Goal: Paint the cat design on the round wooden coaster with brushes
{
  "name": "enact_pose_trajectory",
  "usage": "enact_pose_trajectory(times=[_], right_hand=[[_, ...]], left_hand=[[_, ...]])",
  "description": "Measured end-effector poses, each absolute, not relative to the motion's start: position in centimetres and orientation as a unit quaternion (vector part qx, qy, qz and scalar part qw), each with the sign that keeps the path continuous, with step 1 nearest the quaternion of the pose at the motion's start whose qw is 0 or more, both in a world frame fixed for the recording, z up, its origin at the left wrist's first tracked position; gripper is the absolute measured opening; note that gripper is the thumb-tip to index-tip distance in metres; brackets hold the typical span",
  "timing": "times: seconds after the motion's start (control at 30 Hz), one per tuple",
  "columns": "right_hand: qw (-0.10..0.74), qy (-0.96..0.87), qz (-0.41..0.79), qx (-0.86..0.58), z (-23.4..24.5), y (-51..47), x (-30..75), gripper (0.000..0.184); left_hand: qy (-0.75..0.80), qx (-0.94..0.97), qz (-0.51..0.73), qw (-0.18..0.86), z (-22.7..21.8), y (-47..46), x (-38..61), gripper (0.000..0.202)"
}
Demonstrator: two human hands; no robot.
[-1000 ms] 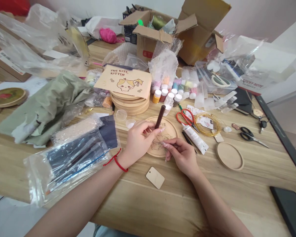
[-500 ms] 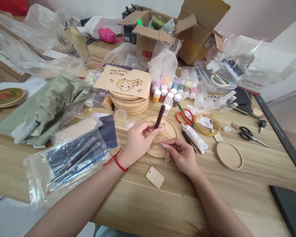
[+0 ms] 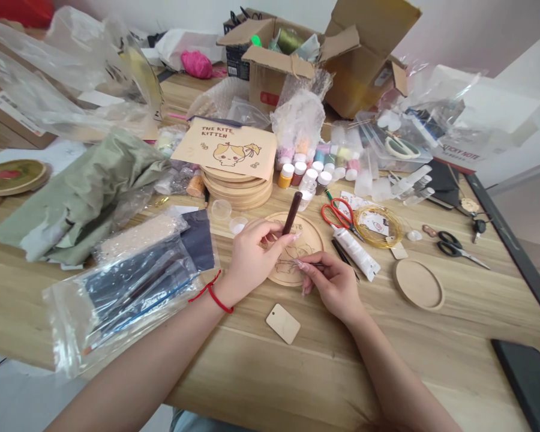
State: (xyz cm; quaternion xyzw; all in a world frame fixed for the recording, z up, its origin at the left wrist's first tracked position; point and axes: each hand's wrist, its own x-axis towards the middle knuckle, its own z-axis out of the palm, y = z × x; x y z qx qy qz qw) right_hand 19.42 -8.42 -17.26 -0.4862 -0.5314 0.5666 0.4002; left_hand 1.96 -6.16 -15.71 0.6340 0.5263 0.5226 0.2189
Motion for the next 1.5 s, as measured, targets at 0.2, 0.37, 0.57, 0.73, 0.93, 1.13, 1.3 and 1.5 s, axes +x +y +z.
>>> enact_pose_trajectory(times=[0.2,0.37,0.57,0.73,0.93,1.13,1.3,1.5], right_hand=[[0.420,-0.524,0.563,-0.481,-17.27,-8.29,19.22,0.025],[0.416,-0.526,0.561,-0.486,-17.36,-8.26,19.25,0.026],[0.404,-0.523,0.569,-0.489,-17.26,-8.30,19.24,0.027],[0.398,-0.528,0.573,-0.485,-17.29,-8.28,19.31,0.025],[0.394,-0.536,0.570,-0.481,-17.21,-8.32,19.38,0.024],[0.413,-0.525,0.568,-0.481,-17.14,-8.32,19.26,0.025],[0.410,-0.519,0.569,-0.488,-17.12,-8.30,19.29,0.026],[0.401,-0.527,0.571,-0.485,-17.10,-8.31,19.27,0.024]], left_hand=[[0.525,0.636,0.523,0.217,-15.71,-6.15,1.95,0.006],[0.529,0.634,0.520,0.218,-15.77,-6.18,1.98,0.006],[0.530,0.633,0.520,0.221,-15.81,-6.15,1.97,0.006],[0.533,0.633,0.517,0.221,-15.82,-6.13,1.95,0.007],[0.532,0.633,0.517,0.222,-15.84,-6.13,1.93,0.007],[0.528,0.634,0.521,0.218,-15.78,-6.16,1.95,0.006],[0.529,0.632,0.521,0.220,-15.62,-6.19,2.00,0.006],[0.533,0.634,0.517,0.218,-15.62,-6.19,1.98,0.006]])
